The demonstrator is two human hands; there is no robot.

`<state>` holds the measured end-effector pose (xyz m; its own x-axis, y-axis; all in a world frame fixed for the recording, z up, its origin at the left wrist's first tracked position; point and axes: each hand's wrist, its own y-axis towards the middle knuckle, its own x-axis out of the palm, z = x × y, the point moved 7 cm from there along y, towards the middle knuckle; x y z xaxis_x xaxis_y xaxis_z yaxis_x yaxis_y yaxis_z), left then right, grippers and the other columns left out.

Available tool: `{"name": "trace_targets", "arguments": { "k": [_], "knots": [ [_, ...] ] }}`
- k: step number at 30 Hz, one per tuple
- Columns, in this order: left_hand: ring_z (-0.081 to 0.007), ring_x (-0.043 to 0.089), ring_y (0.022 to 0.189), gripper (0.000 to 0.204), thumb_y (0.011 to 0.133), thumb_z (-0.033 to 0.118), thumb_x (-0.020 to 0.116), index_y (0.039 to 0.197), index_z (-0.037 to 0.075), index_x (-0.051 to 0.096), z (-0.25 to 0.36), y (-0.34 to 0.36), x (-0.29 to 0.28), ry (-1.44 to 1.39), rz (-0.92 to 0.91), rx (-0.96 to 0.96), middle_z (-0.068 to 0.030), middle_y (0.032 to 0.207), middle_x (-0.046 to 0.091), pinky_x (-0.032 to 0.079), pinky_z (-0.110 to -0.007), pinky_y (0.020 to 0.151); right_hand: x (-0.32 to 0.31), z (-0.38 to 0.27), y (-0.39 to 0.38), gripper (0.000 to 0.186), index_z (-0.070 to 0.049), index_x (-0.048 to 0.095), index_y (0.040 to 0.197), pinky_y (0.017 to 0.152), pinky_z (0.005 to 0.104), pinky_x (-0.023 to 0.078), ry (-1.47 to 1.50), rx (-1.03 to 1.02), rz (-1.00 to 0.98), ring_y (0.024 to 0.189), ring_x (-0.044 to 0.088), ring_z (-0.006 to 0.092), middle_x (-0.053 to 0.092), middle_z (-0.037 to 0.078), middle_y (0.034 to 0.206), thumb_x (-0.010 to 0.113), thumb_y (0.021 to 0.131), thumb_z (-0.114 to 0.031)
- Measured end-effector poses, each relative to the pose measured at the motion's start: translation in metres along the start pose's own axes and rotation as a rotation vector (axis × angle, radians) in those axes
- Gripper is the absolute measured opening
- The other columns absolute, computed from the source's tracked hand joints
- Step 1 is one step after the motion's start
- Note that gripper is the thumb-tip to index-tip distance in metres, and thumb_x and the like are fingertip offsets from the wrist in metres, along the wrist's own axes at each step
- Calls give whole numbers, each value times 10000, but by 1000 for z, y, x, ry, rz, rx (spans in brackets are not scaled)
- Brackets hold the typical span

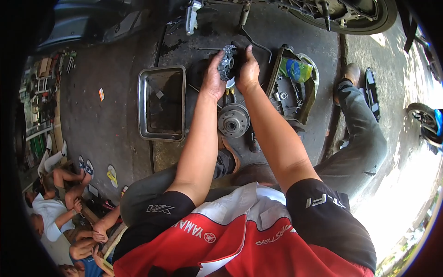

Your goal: Disassembling and cleaning the CVT (Continuously Variable Transmission) components of a motorcycle.

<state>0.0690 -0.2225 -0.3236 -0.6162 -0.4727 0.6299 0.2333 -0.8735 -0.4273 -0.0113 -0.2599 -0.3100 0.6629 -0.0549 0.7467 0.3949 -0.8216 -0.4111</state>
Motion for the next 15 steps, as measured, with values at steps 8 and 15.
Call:
{"name": "trace_targets", "arguments": {
  "k": [8,15],
  "knots": [
    [-306,560,1011,541,751,375,841,999,-14,558,21,-15,36,1010,230,606,-174,1031,594,437,-425,914,-26,11,18,551,1,630,1160,958,460,507,237,36,100,1017,640,332,678,161,1112,408,1030,-487],
    [-185,595,891,339,829,245,779,1018,54,573,21,-11,15,315,264,497,-66,1008,622,484,-339,830,-20,15,16,557,64,534,1290,1096,463,409,535,80,32,1204,553,375,586,238,1295,388,1038,-411]
  ]
}}
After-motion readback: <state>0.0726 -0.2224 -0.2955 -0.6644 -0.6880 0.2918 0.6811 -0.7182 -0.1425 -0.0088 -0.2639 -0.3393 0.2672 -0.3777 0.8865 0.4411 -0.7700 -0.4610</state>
